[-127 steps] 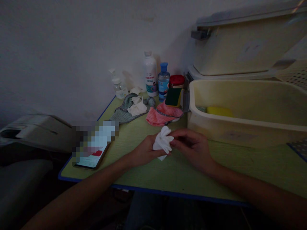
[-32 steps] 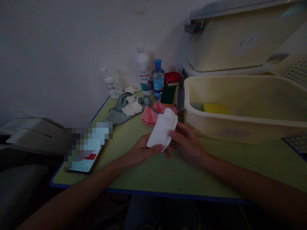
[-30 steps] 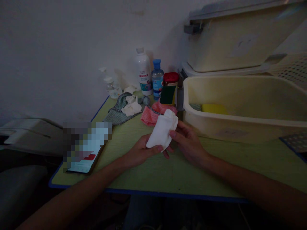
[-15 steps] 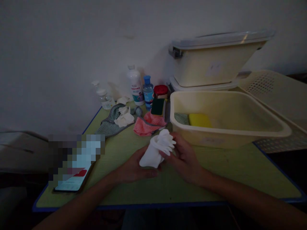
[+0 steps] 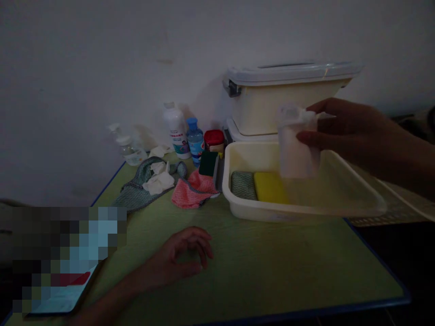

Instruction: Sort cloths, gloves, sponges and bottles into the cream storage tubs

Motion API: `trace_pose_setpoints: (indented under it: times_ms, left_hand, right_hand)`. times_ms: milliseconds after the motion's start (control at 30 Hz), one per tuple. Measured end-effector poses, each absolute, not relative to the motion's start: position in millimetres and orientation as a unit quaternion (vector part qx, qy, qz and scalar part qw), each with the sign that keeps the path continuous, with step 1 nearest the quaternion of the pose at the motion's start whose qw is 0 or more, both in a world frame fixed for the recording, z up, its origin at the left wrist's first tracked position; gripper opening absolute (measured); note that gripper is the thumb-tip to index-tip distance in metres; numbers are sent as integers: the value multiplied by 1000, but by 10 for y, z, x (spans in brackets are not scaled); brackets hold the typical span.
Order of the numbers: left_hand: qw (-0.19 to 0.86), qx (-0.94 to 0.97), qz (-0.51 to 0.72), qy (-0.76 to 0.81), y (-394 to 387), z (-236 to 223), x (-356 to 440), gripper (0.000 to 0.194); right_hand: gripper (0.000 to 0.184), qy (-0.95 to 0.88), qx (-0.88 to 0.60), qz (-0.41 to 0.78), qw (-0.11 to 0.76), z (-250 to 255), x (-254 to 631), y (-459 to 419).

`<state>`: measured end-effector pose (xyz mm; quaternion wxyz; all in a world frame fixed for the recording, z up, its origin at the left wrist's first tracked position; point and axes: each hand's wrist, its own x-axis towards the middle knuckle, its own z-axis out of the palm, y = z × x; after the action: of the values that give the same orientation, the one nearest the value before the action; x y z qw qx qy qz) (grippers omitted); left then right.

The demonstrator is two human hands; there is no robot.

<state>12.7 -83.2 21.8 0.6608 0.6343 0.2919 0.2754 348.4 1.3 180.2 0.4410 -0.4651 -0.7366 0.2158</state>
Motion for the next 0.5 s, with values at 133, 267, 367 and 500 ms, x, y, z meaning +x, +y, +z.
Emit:
trace_pose_setpoints:
  times_ms: [133,267,367,500]
  left_hand:
    - [655,622,251,349,-836,247,131,34]
    - [660,605,224,384,-827,289,144,32]
    - [658,604,220,393,-822,303,147,33]
    - [656,601,213,404,-831,301,135,32]
  right_hand:
    - [33,-774,-542,147,291,1438,3871,254]
    - [29,-785,-564,122,224,1005,3982,295]
    - [30,-758,-553,226,262,718,4013,341]
    - [26,-679,-491,288,464,410,4048,490]
